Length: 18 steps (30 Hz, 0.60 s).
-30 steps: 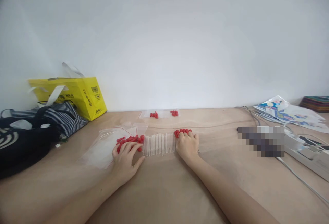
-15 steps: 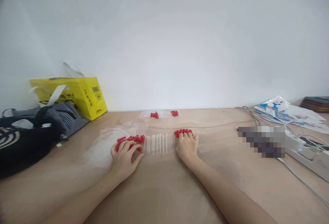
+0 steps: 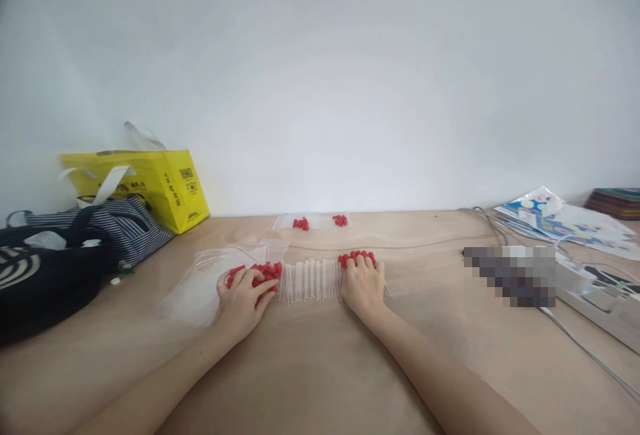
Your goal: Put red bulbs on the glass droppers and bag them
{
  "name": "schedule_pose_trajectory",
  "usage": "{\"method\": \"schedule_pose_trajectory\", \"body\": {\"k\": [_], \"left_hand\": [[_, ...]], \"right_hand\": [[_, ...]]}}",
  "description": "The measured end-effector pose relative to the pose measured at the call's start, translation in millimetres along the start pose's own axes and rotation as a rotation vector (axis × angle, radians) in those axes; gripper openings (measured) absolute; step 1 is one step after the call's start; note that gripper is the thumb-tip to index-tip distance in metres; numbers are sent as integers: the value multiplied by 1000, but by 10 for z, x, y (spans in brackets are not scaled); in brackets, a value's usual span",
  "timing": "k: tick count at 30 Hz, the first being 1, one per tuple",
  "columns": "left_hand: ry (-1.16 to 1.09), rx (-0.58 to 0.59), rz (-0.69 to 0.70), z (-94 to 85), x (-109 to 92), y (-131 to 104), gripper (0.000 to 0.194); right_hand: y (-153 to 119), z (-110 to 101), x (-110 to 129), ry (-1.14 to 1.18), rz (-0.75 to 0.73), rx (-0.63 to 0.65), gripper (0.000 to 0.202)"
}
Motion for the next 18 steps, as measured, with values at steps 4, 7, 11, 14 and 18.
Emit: {"method": "schedule_pose_trajectory", "body": {"k": [4, 7, 11, 14, 18], "left_hand": [[-5, 6, 2, 8, 2, 20, 15], [-32, -22, 3, -46, -28, 27, 16], [-148, -45, 84, -149, -153, 14, 18], [-242, 6, 235, -164, -297, -30, 22], [-304, 109, 445, -104, -439, -123, 32]], "right_hand": [[7, -33, 58, 49, 1, 11, 20], [24, 1, 70, 70, 34, 80, 23], [50, 39, 63, 60, 64, 148, 27], [69, 44, 66, 65, 76, 184, 28], [94, 52, 74, 72, 97, 238, 29]]}}
Point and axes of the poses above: each hand's wrist, its own y-axis towards the middle knuckle, its own z-axis out of the palm, x = y × z, the point moved 5 cm from there along y, towards the middle knuckle, and after that the axes turned 5 degrees about -y, right-handed, at the moved point
